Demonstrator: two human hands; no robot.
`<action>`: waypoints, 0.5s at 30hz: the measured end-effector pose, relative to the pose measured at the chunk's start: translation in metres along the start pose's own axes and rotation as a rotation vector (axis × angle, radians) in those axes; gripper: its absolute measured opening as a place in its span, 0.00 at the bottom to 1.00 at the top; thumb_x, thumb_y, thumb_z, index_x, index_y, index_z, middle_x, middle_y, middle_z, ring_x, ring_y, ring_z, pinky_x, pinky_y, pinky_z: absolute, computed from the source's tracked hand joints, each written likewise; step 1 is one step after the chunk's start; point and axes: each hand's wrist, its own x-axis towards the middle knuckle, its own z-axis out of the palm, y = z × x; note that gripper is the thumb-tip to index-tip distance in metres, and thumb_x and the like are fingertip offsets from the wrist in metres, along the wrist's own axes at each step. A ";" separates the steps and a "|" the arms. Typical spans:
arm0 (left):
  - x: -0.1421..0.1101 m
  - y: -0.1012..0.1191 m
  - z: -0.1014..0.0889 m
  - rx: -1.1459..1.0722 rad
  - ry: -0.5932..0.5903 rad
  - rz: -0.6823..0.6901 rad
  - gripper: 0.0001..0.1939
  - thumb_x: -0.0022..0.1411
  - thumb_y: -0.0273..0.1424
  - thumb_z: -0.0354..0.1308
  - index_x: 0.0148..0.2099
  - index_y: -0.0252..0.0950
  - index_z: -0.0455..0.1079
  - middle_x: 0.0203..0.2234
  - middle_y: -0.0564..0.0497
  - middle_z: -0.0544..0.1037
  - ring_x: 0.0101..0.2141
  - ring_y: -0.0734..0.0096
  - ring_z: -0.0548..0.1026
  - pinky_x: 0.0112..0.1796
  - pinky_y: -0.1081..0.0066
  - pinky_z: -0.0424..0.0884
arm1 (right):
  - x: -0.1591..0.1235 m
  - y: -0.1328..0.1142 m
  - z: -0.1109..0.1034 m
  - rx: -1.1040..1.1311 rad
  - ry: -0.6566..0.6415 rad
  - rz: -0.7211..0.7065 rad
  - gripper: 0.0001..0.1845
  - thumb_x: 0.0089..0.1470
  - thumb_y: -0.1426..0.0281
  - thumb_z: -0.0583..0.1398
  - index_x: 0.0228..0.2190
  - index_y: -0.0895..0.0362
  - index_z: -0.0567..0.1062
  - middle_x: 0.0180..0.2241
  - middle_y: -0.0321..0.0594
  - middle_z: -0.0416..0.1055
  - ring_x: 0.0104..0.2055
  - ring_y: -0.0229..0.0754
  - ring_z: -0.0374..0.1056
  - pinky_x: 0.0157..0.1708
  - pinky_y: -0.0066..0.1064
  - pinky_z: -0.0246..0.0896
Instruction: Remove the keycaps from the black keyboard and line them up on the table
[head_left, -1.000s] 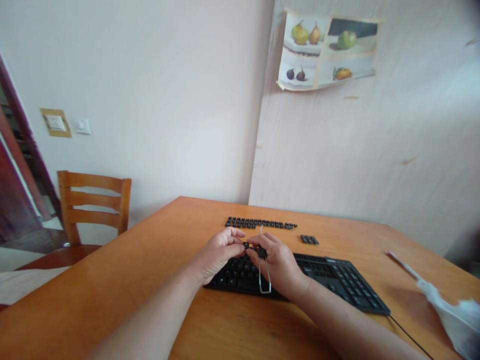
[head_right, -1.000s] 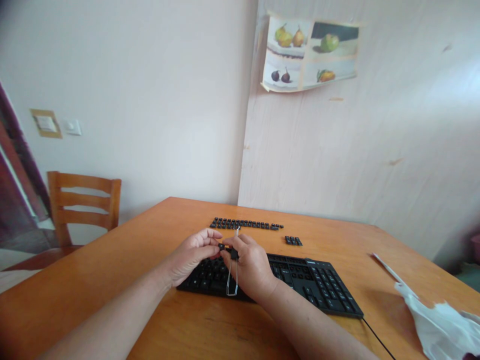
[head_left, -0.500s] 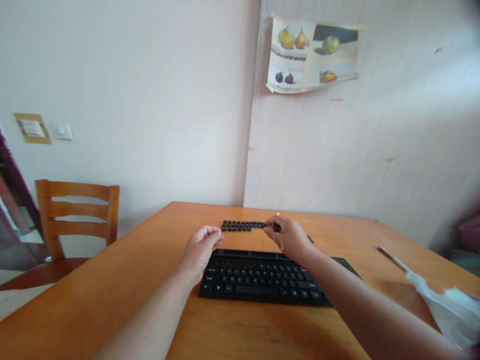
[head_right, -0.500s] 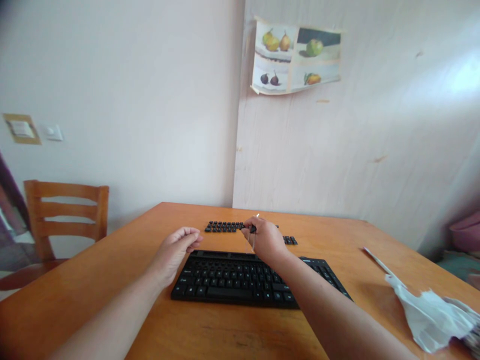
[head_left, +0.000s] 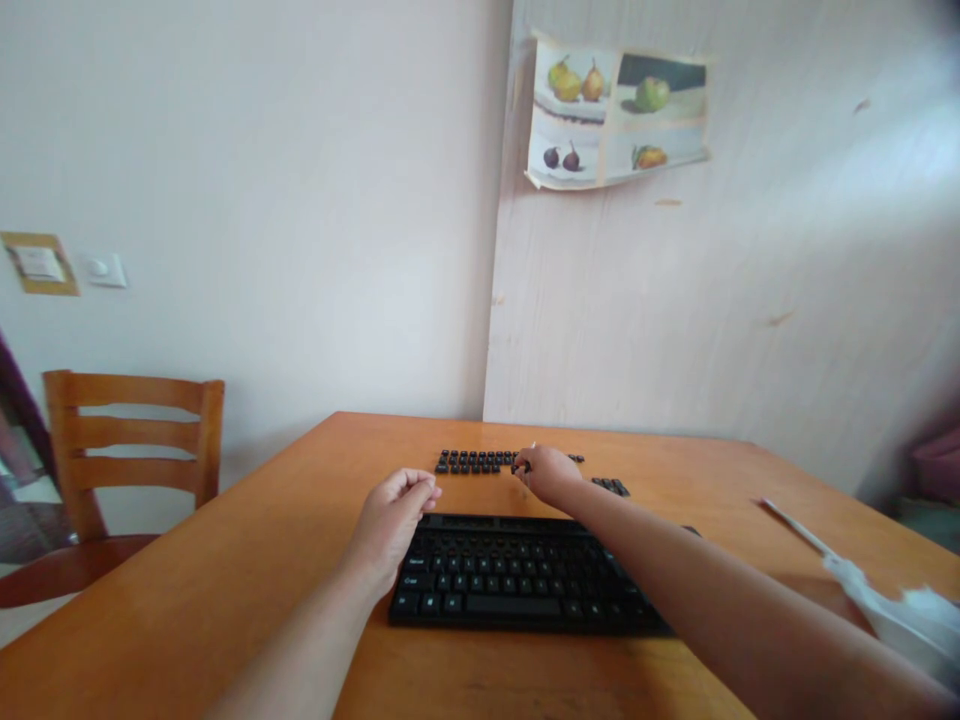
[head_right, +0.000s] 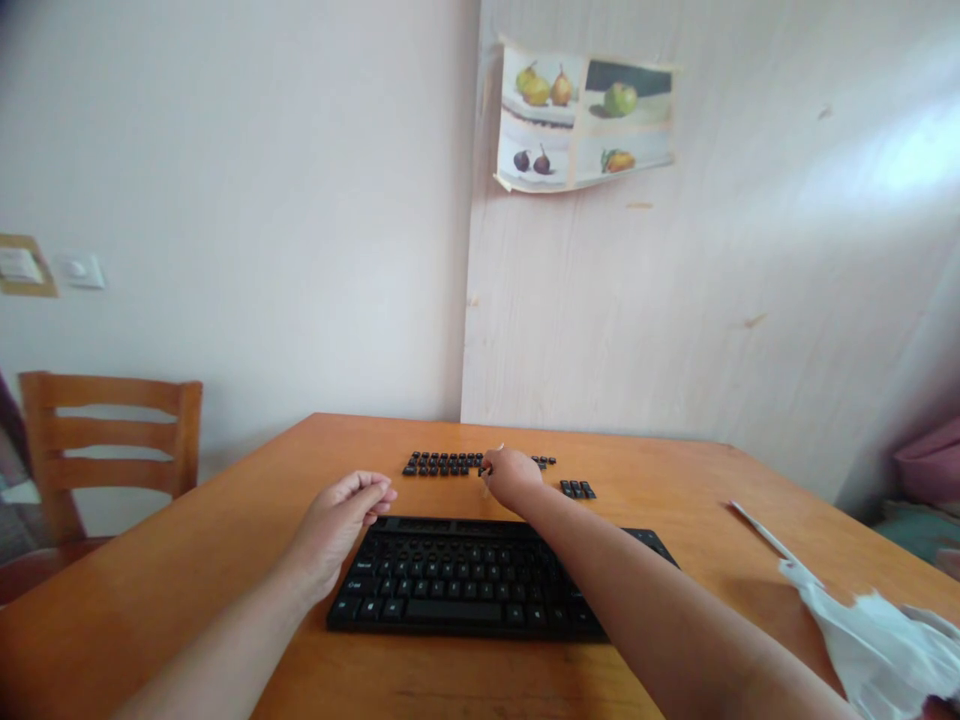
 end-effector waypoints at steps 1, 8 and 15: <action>0.000 0.000 0.000 0.001 -0.002 -0.003 0.15 0.54 0.42 0.59 0.37 0.35 0.72 0.31 0.49 0.78 0.33 0.70 0.74 0.34 0.72 0.65 | 0.003 -0.001 0.002 -0.018 -0.006 -0.004 0.12 0.53 0.67 0.60 0.38 0.50 0.81 0.38 0.44 0.78 0.40 0.47 0.72 0.36 0.32 0.60; 0.001 0.000 0.000 0.005 -0.005 0.011 0.14 0.55 0.41 0.59 0.36 0.35 0.72 0.31 0.49 0.78 0.33 0.69 0.73 0.34 0.71 0.65 | 0.017 -0.004 0.014 -0.094 -0.039 -0.020 0.12 0.53 0.67 0.59 0.39 0.51 0.80 0.40 0.47 0.77 0.42 0.49 0.73 0.37 0.34 0.62; 0.002 -0.004 0.000 0.061 -0.026 0.026 0.15 0.55 0.43 0.59 0.35 0.35 0.72 0.31 0.48 0.78 0.32 0.67 0.74 0.35 0.70 0.66 | 0.021 -0.003 0.019 -0.112 -0.063 -0.034 0.12 0.53 0.67 0.59 0.39 0.50 0.80 0.40 0.45 0.77 0.42 0.49 0.72 0.37 0.33 0.62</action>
